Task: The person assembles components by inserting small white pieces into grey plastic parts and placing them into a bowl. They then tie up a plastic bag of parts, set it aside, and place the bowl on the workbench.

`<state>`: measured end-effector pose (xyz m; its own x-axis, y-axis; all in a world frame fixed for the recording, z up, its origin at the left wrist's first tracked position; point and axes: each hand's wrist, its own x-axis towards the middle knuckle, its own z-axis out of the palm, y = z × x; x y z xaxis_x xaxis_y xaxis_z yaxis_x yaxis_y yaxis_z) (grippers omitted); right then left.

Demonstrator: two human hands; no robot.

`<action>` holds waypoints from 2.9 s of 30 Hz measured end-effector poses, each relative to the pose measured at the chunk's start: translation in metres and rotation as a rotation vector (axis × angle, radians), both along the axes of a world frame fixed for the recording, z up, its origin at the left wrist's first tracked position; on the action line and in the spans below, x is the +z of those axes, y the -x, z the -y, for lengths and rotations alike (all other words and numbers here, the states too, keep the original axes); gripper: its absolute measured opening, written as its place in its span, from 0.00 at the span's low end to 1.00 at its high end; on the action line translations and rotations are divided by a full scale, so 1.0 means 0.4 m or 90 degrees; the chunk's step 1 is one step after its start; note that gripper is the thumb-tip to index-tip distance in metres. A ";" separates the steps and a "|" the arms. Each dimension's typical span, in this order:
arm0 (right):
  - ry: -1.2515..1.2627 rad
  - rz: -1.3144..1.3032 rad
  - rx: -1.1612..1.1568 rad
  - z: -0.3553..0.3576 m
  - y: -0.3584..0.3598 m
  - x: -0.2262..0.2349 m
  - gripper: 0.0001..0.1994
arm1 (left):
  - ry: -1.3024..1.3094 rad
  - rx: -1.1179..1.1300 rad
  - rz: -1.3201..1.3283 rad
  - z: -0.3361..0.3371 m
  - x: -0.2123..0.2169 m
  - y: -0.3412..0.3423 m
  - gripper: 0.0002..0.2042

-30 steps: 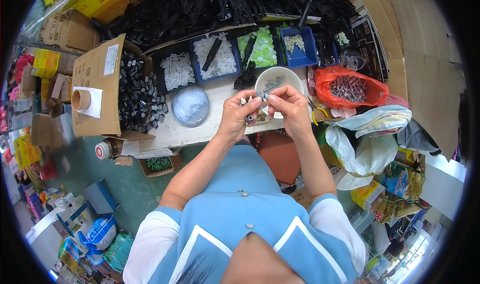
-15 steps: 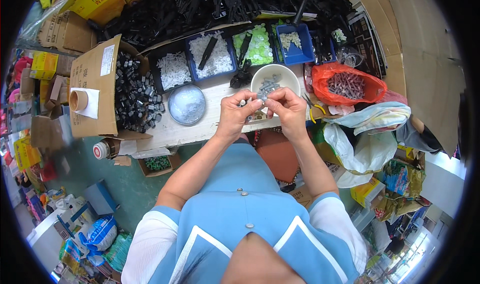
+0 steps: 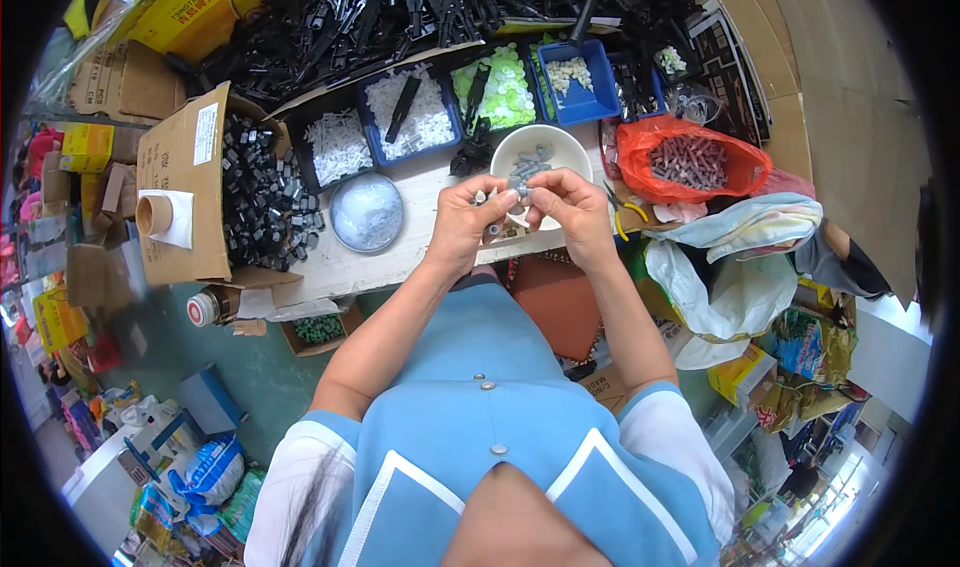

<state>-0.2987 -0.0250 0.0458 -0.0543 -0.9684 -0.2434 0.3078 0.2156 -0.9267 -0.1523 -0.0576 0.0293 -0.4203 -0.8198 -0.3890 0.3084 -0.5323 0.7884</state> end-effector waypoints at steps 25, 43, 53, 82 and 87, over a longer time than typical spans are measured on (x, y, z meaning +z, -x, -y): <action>-0.257 -0.218 0.070 0.039 0.170 -0.191 0.05 | 0.082 -0.145 0.289 0.058 -0.237 0.159 0.11; -0.330 -0.121 -0.186 -0.093 0.198 -0.458 0.16 | -0.416 -0.104 -0.597 -0.031 -0.227 -0.079 0.29; -0.120 0.037 -0.403 -0.486 0.078 -0.410 0.21 | -0.419 -0.161 -0.538 -0.283 -0.265 -0.252 0.31; -0.159 0.130 -0.776 -0.883 0.185 -1.012 0.25 | -0.217 -0.294 0.421 -0.082 -1.329 0.049 0.06; -0.295 0.085 -0.871 -0.846 0.190 -0.978 0.27 | 0.029 -0.324 0.489 0.096 -1.466 0.175 0.07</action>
<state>-0.3747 0.3136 -0.3455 -0.8061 -0.0129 -0.5916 0.5915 -0.0458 -0.8050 -0.2223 -0.0960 -0.5573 -0.3739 -0.6281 -0.6824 -0.5705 -0.4243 0.7032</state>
